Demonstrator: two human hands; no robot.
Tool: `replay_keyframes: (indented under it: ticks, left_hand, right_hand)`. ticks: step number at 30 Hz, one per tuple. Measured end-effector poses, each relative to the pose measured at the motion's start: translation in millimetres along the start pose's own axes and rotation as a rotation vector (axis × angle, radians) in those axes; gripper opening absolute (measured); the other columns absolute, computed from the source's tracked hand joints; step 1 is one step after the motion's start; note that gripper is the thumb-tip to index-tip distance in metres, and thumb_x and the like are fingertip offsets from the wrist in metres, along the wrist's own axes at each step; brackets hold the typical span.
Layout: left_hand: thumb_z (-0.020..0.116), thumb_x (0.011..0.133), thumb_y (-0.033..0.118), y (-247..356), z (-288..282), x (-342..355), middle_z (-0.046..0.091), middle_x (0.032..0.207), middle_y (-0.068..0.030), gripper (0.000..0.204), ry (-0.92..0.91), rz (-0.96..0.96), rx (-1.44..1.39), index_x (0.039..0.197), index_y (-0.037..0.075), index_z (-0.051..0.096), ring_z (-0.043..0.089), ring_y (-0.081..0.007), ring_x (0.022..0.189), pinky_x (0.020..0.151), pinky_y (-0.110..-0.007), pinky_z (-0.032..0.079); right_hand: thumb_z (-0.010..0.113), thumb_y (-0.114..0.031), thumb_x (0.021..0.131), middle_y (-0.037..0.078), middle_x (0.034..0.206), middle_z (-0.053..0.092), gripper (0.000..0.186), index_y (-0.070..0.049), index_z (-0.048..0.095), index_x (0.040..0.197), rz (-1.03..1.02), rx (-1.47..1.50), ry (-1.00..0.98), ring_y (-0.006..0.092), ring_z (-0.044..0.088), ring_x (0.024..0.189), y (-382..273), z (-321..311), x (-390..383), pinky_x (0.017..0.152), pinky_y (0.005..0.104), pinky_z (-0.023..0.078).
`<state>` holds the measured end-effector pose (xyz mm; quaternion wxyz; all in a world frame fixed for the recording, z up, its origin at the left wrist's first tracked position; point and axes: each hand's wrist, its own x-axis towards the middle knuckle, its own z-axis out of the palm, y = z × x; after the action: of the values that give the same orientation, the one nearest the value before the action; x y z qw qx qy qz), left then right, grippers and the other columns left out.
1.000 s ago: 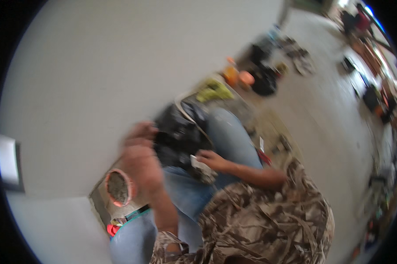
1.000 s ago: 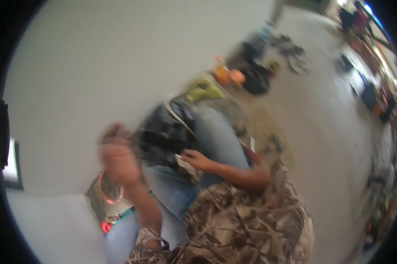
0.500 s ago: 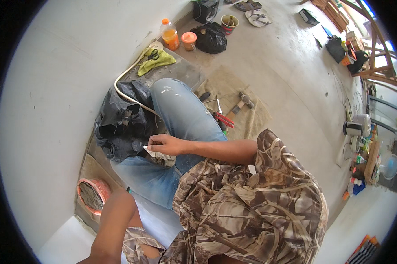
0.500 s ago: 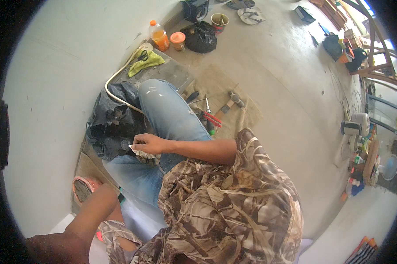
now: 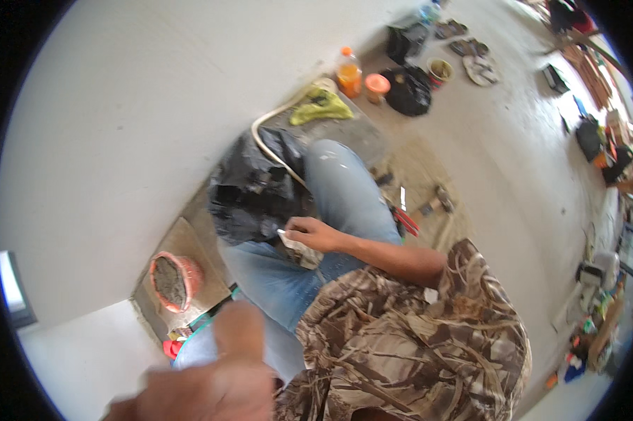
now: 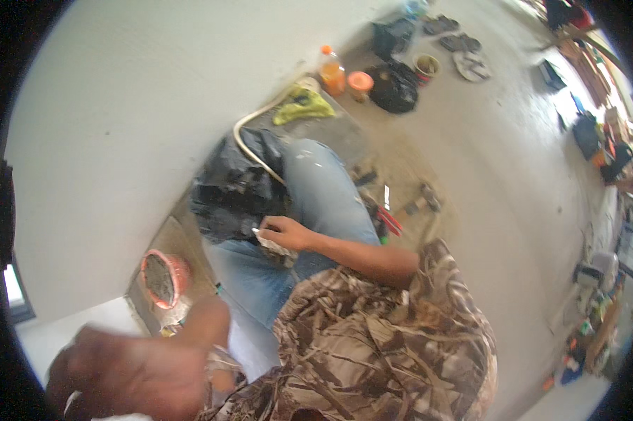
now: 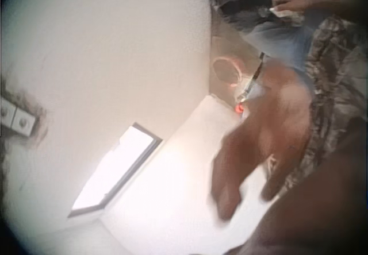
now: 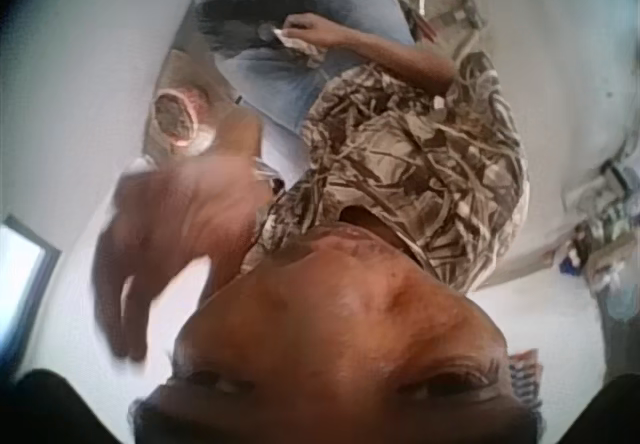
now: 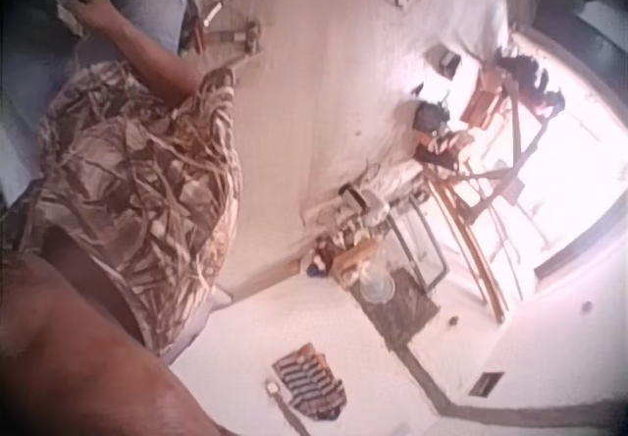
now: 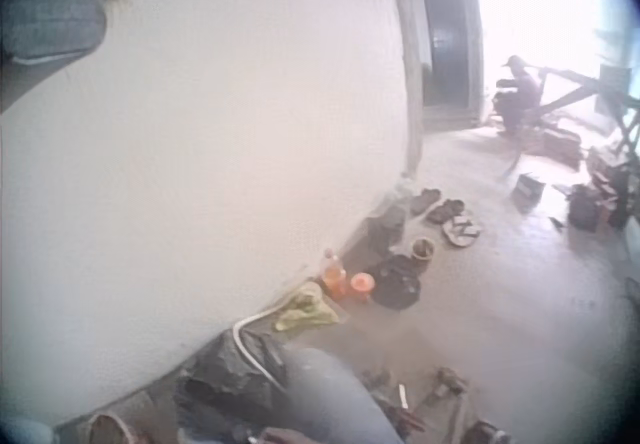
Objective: The person prepares and fits an outlet cover onto a wall-mounted socket by hand and then applies cement to the edges of the outlet assembly.
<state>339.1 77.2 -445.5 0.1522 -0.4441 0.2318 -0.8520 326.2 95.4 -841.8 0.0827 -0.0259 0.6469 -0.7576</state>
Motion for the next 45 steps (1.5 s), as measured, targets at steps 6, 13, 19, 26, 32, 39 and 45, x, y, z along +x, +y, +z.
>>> replay_keyframes:
  ticks: [6, 13, 19, 26, 32, 39, 45]
  left_hand:
    - [0.071, 0.091, 0.039, 102.2, 24.4, -54.7, 0.033, 0.156, -0.001, 0.092, -0.167, -0.764, 0.954, 0.159, 0.039, 0.009, 0.037, -0.0229, 0.142, 0.097, -0.062, 0.043]
    - [0.07, 0.092, 0.045, 93.2, 24.4, -77.0, 0.038, 0.152, -0.0025, 0.086, -0.029, -0.85, 0.953, 0.158, 0.041, 0.015, 0.042, -0.027, 0.139, 0.095, -0.066, 0.045]
    - [0.071, 0.093, 0.04, 107.9, 13.7, -86.6, 0.042, 0.149, -0.0089, 0.082, 0.051, -0.786, 0.695, 0.158, 0.039, 0.022, 0.041, -0.029, 0.139, 0.1, -0.066, 0.044]
    - [0.065, 0.097, 0.04, 108.8, 45.0, -86.2, 0.049, 0.139, -0.0204, 0.064, 0.279, -0.964, 0.56, 0.153, 0.03, 0.035, 0.047, -0.0394, 0.133, 0.103, -0.066, 0.042]
    - [0.071, 0.094, 0.037, 97.0, 35.5, -93.5, 0.047, 0.143, -0.022, 0.07, 0.289, -0.998, 0.543, 0.153, 0.028, 0.034, 0.045, -0.0417, 0.135, 0.103, -0.064, 0.043]
    - [0.077, 0.09, 0.034, 99.5, 15.2, -93.8, 0.046, 0.145, -0.0246, 0.076, 0.191, -0.977, 0.43, 0.152, 0.025, 0.035, 0.043, -0.0442, 0.137, 0.104, -0.062, 0.044]
    - [0.08, 0.087, 0.027, 95.0, 35.6, -86.4, 0.047, 0.145, -0.0262, 0.073, 0.318, -1.027, 0.531, 0.149, 0.024, 0.04, 0.046, -0.0447, 0.136, 0.105, -0.063, 0.043]
  right_hand:
    - [0.058, -0.032, 0.101, 0.005, 0.087, 0.063, 0.029, -0.003, 0.065, 0.102, 0.082, 0.02, -0.033, 0.0134, 0.055, 0.081, -1.5, 4.6, -1.0, 0.073, 0.0327, 0.046]
    - [0.059, -0.027, 0.103, -0.002, 0.085, 0.057, 0.025, -0.003, 0.063, 0.103, 0.073, 0.018, -0.023, 0.0056, 0.048, 0.08, -2.0, 4.7, -6.5, 0.069, 0.0259, 0.041]
    - [0.059, -0.028, 0.103, -0.002, 0.087, 0.057, 0.026, -0.002, 0.063, 0.104, 0.1, 0.04, -0.036, 0.0061, 0.049, 0.081, -5.2, 2.8, -10.3, 0.07, 0.0266, 0.042]
    - [0.058, -0.033, 0.103, 0.002, 0.088, 0.06, 0.031, -0.002, 0.064, 0.103, 0.057, -0.03, -0.01, 0.0097, 0.052, 0.082, -10.2, 3.4, -9.0, 0.072, 0.0295, 0.044]
    - [0.059, -0.033, 0.102, 0.003, 0.089, 0.062, 0.031, -0.002, 0.065, 0.103, 0.095, -0.031, -0.026, 0.0112, 0.054, 0.083, -17.2, 4.1, -8.9, 0.073, 0.0304, 0.045]
    - [0.058, -0.03, 0.102, 0.002, 0.088, 0.062, 0.029, -0.002, 0.064, 0.103, 0.144, 0.038, -0.011, 0.0099, 0.054, 0.082, -18.6, 5.6, -12.3, 0.073, 0.0281, 0.045]
    - [0.058, -0.029, 0.102, 0.002, 0.088, 0.062, 0.028, -0.001, 0.064, 0.103, 0.12, -0.001, -0.012, 0.0097, 0.053, 0.082, -24.6, 4.3, -10.4, 0.073, 0.0286, 0.045]
